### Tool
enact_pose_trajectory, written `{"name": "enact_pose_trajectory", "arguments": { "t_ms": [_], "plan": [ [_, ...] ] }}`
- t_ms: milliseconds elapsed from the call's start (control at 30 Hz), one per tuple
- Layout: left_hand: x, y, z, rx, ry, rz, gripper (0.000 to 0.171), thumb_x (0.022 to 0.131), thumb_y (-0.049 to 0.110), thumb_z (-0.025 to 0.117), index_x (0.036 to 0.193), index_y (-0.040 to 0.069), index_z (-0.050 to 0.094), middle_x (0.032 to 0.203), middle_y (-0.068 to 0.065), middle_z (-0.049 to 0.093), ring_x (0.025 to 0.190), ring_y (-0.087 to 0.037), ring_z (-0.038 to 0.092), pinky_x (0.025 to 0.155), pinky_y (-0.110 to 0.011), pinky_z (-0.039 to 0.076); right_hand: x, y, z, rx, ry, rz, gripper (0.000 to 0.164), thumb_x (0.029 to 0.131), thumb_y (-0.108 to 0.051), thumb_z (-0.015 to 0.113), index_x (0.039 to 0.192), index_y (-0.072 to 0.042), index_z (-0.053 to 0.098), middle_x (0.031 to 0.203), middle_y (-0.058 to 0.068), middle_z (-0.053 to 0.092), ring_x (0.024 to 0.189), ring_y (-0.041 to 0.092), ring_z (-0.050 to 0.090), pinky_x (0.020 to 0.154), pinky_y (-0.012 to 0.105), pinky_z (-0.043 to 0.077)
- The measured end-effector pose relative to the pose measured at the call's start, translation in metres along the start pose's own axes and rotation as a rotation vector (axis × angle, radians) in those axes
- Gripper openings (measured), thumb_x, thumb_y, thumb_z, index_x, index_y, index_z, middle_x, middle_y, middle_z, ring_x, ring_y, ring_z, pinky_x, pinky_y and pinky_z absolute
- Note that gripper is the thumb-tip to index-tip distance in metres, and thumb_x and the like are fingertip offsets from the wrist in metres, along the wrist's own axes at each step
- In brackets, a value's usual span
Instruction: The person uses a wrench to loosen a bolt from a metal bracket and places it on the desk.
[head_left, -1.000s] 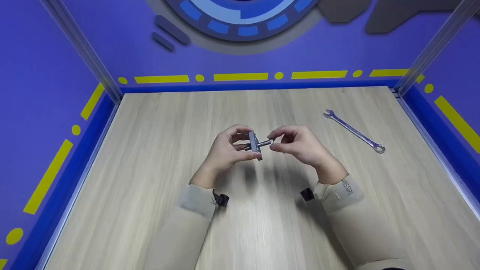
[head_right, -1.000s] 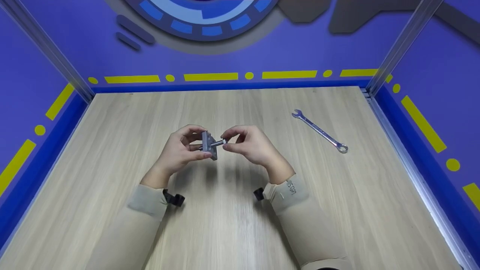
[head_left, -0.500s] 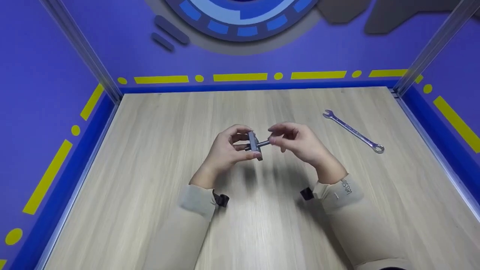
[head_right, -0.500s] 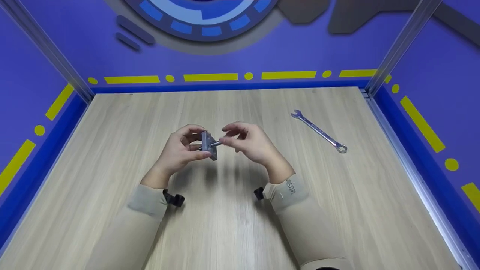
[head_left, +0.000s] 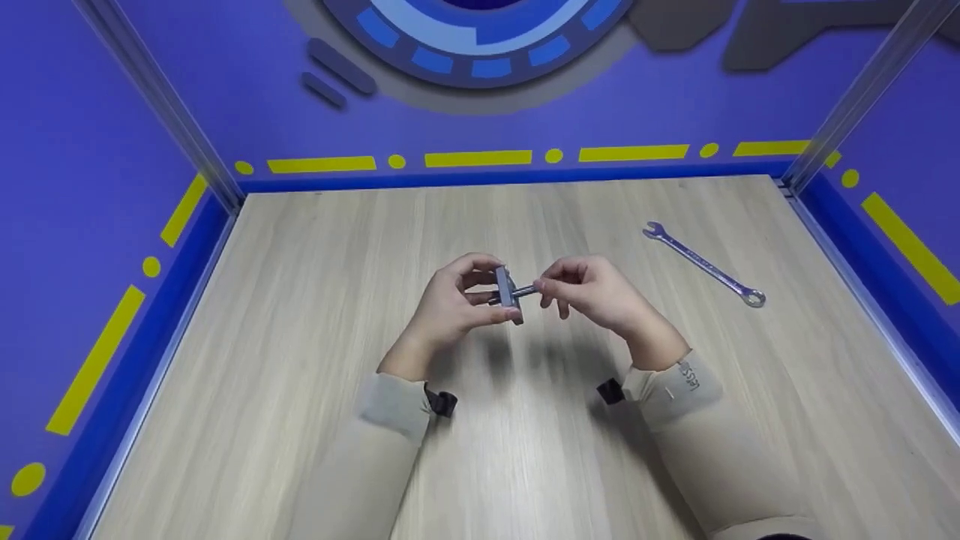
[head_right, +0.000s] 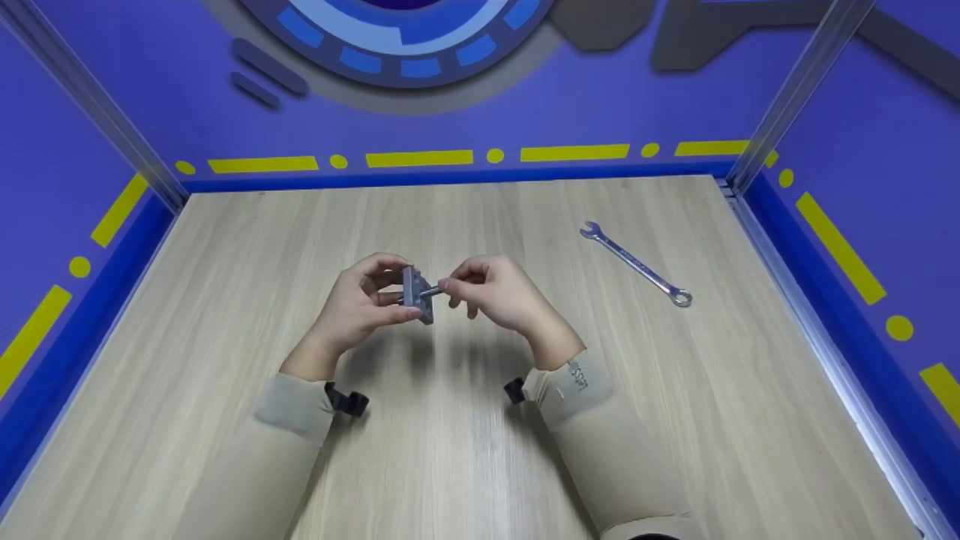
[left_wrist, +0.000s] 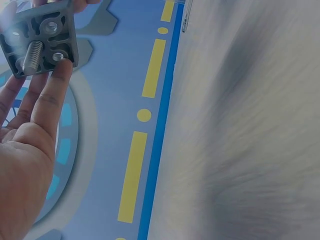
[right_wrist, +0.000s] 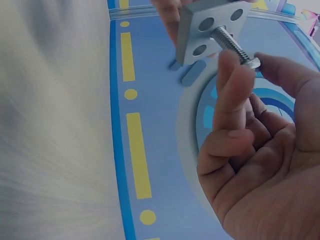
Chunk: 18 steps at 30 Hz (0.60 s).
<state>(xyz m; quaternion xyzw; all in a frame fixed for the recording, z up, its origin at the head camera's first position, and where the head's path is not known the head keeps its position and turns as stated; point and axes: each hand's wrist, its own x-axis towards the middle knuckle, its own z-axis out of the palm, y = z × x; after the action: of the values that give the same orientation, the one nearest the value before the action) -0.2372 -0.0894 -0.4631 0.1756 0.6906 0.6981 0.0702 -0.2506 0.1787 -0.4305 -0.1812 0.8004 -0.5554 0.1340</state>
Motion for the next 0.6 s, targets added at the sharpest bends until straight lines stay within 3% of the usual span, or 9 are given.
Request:
{"name": "enact_pose_trajectory", "arguments": {
  "t_ms": [167, 333, 533, 600],
  "plan": [
    [-0.0002, 0.0000, 0.0000, 0.016, 0.000, 0.006, 0.069, 0.080, 0.003, 0.102, 0.140, 0.003, 0.068, 0.138, -0.015, 0.068, 0.133, -0.042, 0.074, 0.112, -0.039, 0.068, -0.0020, -0.0021, -0.0024, 0.007, 0.003, -0.066, 0.022, 0.100, -0.007, 0.081, 0.118, 0.006, 0.080, 0.095, -0.001, 0.076, 0.076, 0.009, 0.066, 0.065, 0.018, 0.056],
    [-0.0012, -0.0010, -0.0012, 0.013, -0.004, 0.000, 0.069, 0.080, 0.004, 0.102, 0.140, 0.004, 0.067, 0.139, -0.014, 0.067, 0.133, -0.044, 0.074, 0.110, -0.040, 0.069, -0.0036, -0.0035, -0.0046, -0.051, 0.034, -0.109, 0.023, 0.094, -0.002, 0.086, 0.117, 0.000, 0.085, 0.089, -0.002, 0.074, 0.070, 0.007, 0.060, 0.058, 0.017, 0.045],
    [-0.0012, 0.0001, -0.0015, 0.034, 0.002, 0.012, 0.070, 0.080, 0.004, 0.102, 0.140, 0.003, 0.067, 0.138, -0.014, 0.067, 0.131, -0.035, 0.075, 0.113, -0.038, 0.067, -0.0045, -0.0053, -0.0055, -0.049, 0.031, -0.156, 0.021, 0.093, 0.003, 0.086, 0.114, 0.000, 0.086, 0.106, -0.002, 0.080, 0.071, 0.007, 0.061, 0.058, 0.017, 0.045],
    [-0.0010, 0.0008, -0.0013, 0.032, 0.003, 0.012, 0.069, 0.080, 0.004, 0.102, 0.140, 0.004, 0.068, 0.138, -0.014, 0.067, 0.131, -0.035, 0.075, 0.112, -0.038, 0.067, -0.0046, -0.0055, -0.0063, -0.053, 0.038, -0.150, 0.023, 0.093, 0.001, 0.087, 0.116, 0.000, 0.085, 0.103, 0.002, 0.080, 0.071, 0.007, 0.061, 0.058, 0.017, 0.046]
  ]
}}
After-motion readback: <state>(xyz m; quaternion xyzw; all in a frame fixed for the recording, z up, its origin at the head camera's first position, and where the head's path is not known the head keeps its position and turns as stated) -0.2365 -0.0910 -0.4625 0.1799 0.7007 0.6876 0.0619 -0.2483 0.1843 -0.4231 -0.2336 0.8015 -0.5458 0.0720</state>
